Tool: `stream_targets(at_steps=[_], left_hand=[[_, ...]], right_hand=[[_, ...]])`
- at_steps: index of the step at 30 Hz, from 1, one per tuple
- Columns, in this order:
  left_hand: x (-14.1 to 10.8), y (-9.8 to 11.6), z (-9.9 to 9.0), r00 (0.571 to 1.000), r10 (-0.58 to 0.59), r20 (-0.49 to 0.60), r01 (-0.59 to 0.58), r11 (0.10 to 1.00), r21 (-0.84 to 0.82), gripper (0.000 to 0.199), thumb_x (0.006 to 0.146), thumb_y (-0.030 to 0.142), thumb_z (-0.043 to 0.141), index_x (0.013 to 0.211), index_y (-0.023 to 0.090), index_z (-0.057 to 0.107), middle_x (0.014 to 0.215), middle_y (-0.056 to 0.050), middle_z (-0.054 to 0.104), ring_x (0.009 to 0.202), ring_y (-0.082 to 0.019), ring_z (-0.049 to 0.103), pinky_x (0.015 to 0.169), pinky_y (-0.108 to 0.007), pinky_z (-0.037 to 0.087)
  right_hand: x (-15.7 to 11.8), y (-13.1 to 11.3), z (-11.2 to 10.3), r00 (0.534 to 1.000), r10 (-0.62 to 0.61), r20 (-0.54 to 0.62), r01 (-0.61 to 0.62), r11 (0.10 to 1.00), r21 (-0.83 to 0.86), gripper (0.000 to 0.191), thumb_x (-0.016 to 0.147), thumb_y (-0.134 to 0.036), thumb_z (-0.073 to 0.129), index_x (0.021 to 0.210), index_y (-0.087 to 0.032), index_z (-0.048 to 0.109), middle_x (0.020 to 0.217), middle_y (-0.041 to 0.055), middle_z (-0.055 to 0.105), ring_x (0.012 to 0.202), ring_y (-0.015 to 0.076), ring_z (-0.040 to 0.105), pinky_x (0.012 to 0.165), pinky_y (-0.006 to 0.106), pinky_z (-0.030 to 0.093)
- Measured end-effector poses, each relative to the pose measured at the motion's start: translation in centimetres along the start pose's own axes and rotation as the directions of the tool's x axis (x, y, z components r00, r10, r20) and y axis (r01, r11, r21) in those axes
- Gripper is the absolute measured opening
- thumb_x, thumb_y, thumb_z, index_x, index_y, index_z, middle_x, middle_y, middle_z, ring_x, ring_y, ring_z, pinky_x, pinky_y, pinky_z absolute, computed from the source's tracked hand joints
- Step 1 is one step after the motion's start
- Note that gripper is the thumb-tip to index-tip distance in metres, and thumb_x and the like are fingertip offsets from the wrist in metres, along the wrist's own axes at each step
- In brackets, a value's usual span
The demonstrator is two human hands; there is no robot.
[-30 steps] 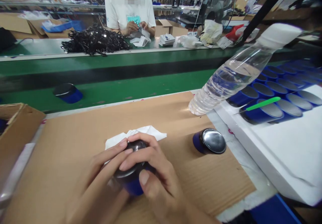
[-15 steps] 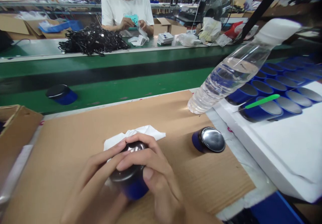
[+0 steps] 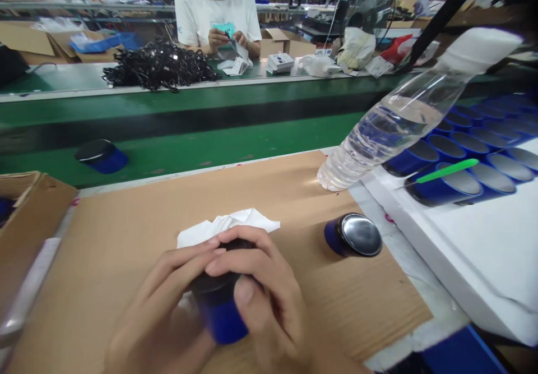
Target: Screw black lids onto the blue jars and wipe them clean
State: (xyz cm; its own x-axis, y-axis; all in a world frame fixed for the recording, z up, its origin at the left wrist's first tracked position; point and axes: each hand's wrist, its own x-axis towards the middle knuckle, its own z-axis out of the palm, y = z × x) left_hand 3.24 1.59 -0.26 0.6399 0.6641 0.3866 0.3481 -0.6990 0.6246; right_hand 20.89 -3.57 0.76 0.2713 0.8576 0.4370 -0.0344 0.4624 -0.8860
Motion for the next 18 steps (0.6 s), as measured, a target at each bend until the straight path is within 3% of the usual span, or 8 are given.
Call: stream_targets(at_steps=[3,6,9,12,13,15,17,18], left_hand=[[0.4,0.4,-0.1,0.999,0.024,0.026,-0.023,0.999,-0.040,0.055,0.092,0.014,0.063,0.142,0.029,0.049,0.135,-0.001,0.053,0.126,-0.011,0.055,0.112,-0.009,0.042],[0.8,1.8,0.3,0.993,-0.080,-0.085,0.067,0.987,-0.148,0.048,0.092,0.011,0.059,0.137,0.030,0.055,0.132,0.000,0.058,0.127,-0.012,0.057,0.112,-0.013,0.045],[1.1,3.1,0.7,0.958,-0.207,-0.197,0.164,0.963,-0.214,0.046,0.091,0.011,0.058,0.130,0.035,0.061,0.131,0.004,0.062,0.124,-0.014,0.060,0.110,-0.017,0.047],[1.1,2.9,0.4,0.962,-0.186,-0.202,0.146,0.970,-0.196,0.045,0.091,0.014,0.060,0.130,0.036,0.061,0.130,0.005,0.062,0.123,-0.015,0.060,0.111,-0.018,0.046],[1.1,2.5,0.2,0.971,-0.154,-0.184,0.121,0.977,-0.177,0.045,0.091,0.015,0.060,0.132,0.035,0.059,0.131,0.004,0.060,0.124,-0.015,0.059,0.112,-0.018,0.046],[0.9,1.4,-0.4,0.992,-0.036,-0.124,0.026,0.996,-0.087,0.052,0.091,0.013,0.061,0.138,0.031,0.054,0.134,0.001,0.056,0.127,-0.015,0.056,0.114,-0.017,0.043],[0.6,0.5,-0.9,0.995,0.074,-0.072,-0.072,0.997,0.034,0.060,0.087,0.010,0.064,0.143,0.028,0.051,0.135,-0.002,0.052,0.128,-0.016,0.053,0.117,-0.018,0.038],[0.5,0.2,-1.0,0.993,0.101,-0.059,-0.096,0.992,0.079,0.063,0.086,0.010,0.065,0.144,0.027,0.050,0.134,-0.003,0.050,0.127,-0.017,0.052,0.118,-0.019,0.037]], right_hand=[[0.0,0.2,0.0,0.997,0.066,-0.030,-0.065,0.997,0.034,0.027,0.103,-0.025,0.049,0.106,-0.022,0.076,0.115,0.0045,0.073,0.112,0.0131,0.069,0.103,0.024,0.052],[-0.1,0.5,-0.4,0.986,0.134,-0.094,-0.137,0.990,-0.020,0.027,0.109,-0.024,0.042,0.115,-0.028,0.068,0.117,-0.0014,0.073,0.114,0.0095,0.067,0.103,0.023,0.050],[-0.2,0.9,-0.8,0.962,0.038,-0.270,-0.095,0.975,-0.202,0.024,0.109,-0.018,0.040,0.107,-0.028,0.062,0.099,-0.0033,0.064,0.096,0.0069,0.061,0.089,0.017,0.049],[-0.5,1.1,-0.8,0.917,-0.090,-0.390,-0.018,0.964,-0.265,0.029,0.107,-0.011,0.039,0.116,-0.031,0.059,0.097,-0.0029,0.055,0.090,0.0083,0.055,0.085,0.017,0.048],[-0.8,1.1,-0.7,0.915,-0.115,-0.387,-0.001,0.958,-0.287,0.034,0.106,-0.009,0.038,0.122,-0.032,0.057,0.105,-0.0021,0.055,0.098,0.0087,0.055,0.091,0.018,0.047],[-1.2,1.0,-0.4,0.956,-0.107,-0.274,0.013,0.945,-0.327,0.041,0.105,-0.013,0.039,0.139,-0.035,0.051,0.134,-0.0003,0.051,0.125,0.0118,0.049,0.107,0.024,0.042],[-1.6,0.9,-0.2,0.996,0.017,-0.092,-0.041,0.964,-0.262,0.049,0.102,-0.030,0.055,0.149,-0.034,0.043,0.153,0.0014,0.039,0.142,0.0186,0.039,0.118,0.032,0.036],[-1.6,0.8,-0.1,0.993,0.114,-0.014,-0.115,0.976,-0.184,0.059,0.096,-0.039,0.064,0.151,-0.032,0.042,0.153,0.0037,0.040,0.143,0.0216,0.041,0.119,0.034,0.037]])
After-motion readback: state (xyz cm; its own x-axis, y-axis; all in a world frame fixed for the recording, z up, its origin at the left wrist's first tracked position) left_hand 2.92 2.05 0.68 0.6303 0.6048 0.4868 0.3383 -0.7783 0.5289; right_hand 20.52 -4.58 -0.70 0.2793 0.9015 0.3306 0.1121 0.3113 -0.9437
